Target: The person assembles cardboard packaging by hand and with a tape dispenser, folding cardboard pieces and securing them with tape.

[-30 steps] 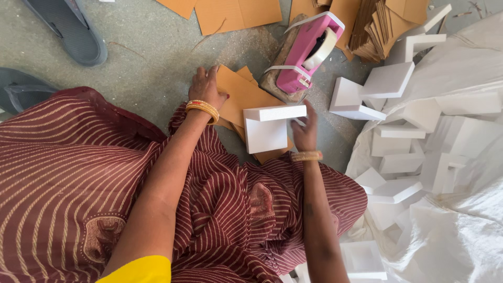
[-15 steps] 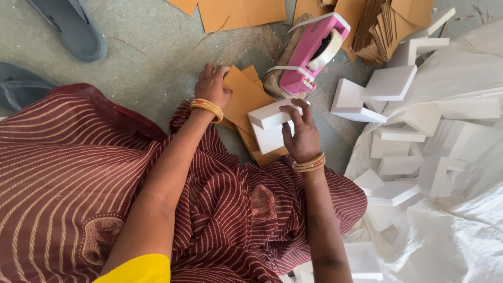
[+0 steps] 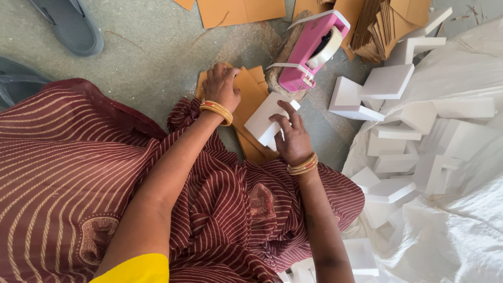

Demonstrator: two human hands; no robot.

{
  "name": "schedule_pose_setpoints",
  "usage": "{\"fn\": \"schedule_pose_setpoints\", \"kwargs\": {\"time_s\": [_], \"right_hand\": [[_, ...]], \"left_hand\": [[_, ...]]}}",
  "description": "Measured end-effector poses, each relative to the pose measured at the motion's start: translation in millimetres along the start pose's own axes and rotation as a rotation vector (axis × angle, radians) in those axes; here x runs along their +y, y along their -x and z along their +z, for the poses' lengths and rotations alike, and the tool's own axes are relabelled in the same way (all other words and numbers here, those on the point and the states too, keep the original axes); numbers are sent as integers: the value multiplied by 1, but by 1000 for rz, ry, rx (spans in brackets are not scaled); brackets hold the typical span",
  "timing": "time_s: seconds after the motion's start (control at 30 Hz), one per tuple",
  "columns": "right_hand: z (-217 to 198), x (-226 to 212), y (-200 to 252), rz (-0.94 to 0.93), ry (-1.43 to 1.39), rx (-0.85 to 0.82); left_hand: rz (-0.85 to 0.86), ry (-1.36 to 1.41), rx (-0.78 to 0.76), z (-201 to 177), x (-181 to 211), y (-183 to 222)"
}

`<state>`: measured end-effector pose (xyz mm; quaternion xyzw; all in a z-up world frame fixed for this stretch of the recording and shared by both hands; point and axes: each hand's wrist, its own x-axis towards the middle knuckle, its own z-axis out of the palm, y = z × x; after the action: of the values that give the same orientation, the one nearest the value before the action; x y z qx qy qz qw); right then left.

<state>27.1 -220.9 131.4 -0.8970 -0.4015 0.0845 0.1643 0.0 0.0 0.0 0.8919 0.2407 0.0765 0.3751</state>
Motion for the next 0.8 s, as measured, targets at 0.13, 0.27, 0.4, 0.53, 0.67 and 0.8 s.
{"fn": "schedule_pose_setpoints", "kwargs": {"time_s": [0.13,0.27,0.4,0.53,0.67,0.8], "right_hand": [[13,0,4,-51,-64,79],[17,2,12,-2,-47,90],[19,4,13,-9,-56,105],[20,5,9,-2,-63,96],[20,6,10,9,-71,87],[22,10,17,-6,-49,96]], "left_hand": [[-102,154,-140,16,20,3],[41,17,29,15,29,12],[29,-258,-87,-17,3,12],[-12,-316,-181,-23,-1,22],[55,-406,-193,-15,5,33],[71,-319,34,-18,11,33]]}}
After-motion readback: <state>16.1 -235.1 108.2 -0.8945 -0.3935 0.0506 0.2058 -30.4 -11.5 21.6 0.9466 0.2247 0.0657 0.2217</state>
